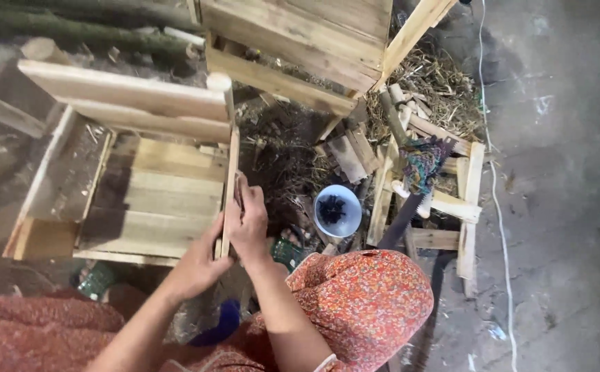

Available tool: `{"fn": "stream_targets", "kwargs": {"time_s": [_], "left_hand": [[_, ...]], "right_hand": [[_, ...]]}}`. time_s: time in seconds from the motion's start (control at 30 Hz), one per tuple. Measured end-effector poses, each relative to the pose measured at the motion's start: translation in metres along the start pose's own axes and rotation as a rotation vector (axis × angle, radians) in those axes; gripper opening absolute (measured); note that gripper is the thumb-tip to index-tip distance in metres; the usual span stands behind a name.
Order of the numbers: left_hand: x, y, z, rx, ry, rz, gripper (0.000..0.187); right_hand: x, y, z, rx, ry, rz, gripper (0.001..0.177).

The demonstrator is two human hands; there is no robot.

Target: The person sands the interior surfaces of a small wooden box using a sanding block. They repeatedly rub the block along the bottom and side panels of the box, which is held in their lap or between their legs. The person adjusts the box's position multiple times to reach different areas.

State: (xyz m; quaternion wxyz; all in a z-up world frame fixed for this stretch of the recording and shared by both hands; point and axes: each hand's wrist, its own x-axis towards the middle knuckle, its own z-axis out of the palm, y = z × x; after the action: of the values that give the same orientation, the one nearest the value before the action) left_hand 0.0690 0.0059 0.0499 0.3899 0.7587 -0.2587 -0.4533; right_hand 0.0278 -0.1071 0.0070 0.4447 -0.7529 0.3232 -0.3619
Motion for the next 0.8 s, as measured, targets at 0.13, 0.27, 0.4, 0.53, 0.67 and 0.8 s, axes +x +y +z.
{"fn": "stream_targets", "kwargs": {"time_s": [0.13, 0.27, 0.4, 0.53, 0.67, 0.8], "left_hand": [[-0.001, -0.005, 0.005, 0.016, -0.025, 0.087, 0.096], [-0.002, -0.010, 0.003, -0.040, -0.058, 0.027, 0.094], [0.001, -0.008, -0.014, -0.045, -0.168, 0.062, 0.105], [0.024, 0.001, -0.034, 0.055, 0.135, 0.023, 0.078], [0.067, -0.051, -0.031, 0.807, 0.542, 0.134, 0.075], [0.059, -0.019, -0.020, 0.957, 0.404, 0.055, 0.062]], "right_hand": [[0.044, 0.037, 0.025, 0.167, -0.161, 0.039, 0.044], [0.083, 0.042, 0.039, 0.418, -0.217, 0.293, 0.055], [0.050, 0.019, 0.022, 0.366, -0.230, 0.121, 0.050], [0.047, 0.043, 0.018, 0.450, -0.059, 0.247, 0.040], [0.091, -0.007, -0.009, 0.473, -0.020, 0.000, 0.042], [0.122, -0.030, 0.012, 0.564, -0.180, -0.089, 0.055]]}}
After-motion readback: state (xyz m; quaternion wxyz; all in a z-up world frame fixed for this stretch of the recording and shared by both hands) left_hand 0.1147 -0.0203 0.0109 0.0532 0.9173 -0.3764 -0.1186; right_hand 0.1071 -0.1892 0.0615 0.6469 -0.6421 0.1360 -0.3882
